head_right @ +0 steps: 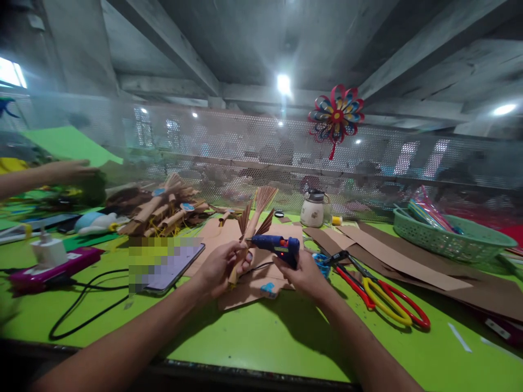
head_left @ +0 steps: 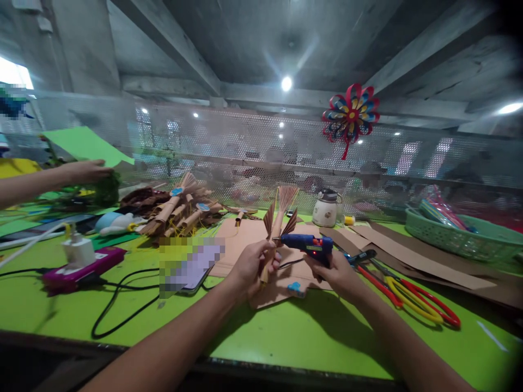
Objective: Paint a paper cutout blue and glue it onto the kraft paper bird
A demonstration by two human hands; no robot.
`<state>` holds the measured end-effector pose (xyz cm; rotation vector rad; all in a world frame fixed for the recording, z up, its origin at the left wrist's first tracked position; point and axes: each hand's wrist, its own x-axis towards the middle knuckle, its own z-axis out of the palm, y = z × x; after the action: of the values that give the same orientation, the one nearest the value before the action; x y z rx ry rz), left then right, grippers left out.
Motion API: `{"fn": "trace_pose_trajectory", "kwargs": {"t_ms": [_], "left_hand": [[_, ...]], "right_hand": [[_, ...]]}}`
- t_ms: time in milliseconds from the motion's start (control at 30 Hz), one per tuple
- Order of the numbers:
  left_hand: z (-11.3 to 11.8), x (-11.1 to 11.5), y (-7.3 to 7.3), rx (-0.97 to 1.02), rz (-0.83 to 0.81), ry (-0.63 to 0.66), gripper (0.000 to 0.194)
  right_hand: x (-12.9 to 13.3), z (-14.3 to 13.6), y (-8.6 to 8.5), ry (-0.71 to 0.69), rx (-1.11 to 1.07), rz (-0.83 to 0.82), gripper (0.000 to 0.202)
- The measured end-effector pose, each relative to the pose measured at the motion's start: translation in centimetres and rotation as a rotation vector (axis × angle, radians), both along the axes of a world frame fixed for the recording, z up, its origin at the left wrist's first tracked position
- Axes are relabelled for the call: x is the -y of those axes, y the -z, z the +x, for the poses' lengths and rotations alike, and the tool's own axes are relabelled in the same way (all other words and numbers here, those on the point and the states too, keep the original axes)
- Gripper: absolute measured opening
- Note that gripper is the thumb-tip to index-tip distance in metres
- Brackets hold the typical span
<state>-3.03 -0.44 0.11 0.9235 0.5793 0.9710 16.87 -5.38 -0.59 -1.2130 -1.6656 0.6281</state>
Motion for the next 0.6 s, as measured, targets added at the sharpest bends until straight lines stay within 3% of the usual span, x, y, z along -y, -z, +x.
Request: {"fn": "trace_pose_trajectory", "kwargs": {"t_ms": [200, 367, 467, 600], "left_hand": [[-0.3, -0.1, -0.3, 0.035, 0.008, -0.010, 0.019], [-0.7, -0.3, -1.0, 0.060, 0.011, -0.104, 0.019], [-1.1, -0.9, -1.6, 0.088, 0.044, -0.195, 0.016], [-1.8, -1.8, -2.1, 0.118, 0.083, -0.339, 0.013]], "right_hand": [[0.0, 0.8, -0.1, 0.086, -0.121, 0.060, 0.038], [-0.6, 0.9, -0.1, 0.202, -0.284, 0.141, 0.041], [-1.4, 0.9, 0.1, 0.351, -0.188, 0.128, 0.042], [-3.7, 0.8, 0.1, 0.502, 0.144, 0.039, 0.040]]}}
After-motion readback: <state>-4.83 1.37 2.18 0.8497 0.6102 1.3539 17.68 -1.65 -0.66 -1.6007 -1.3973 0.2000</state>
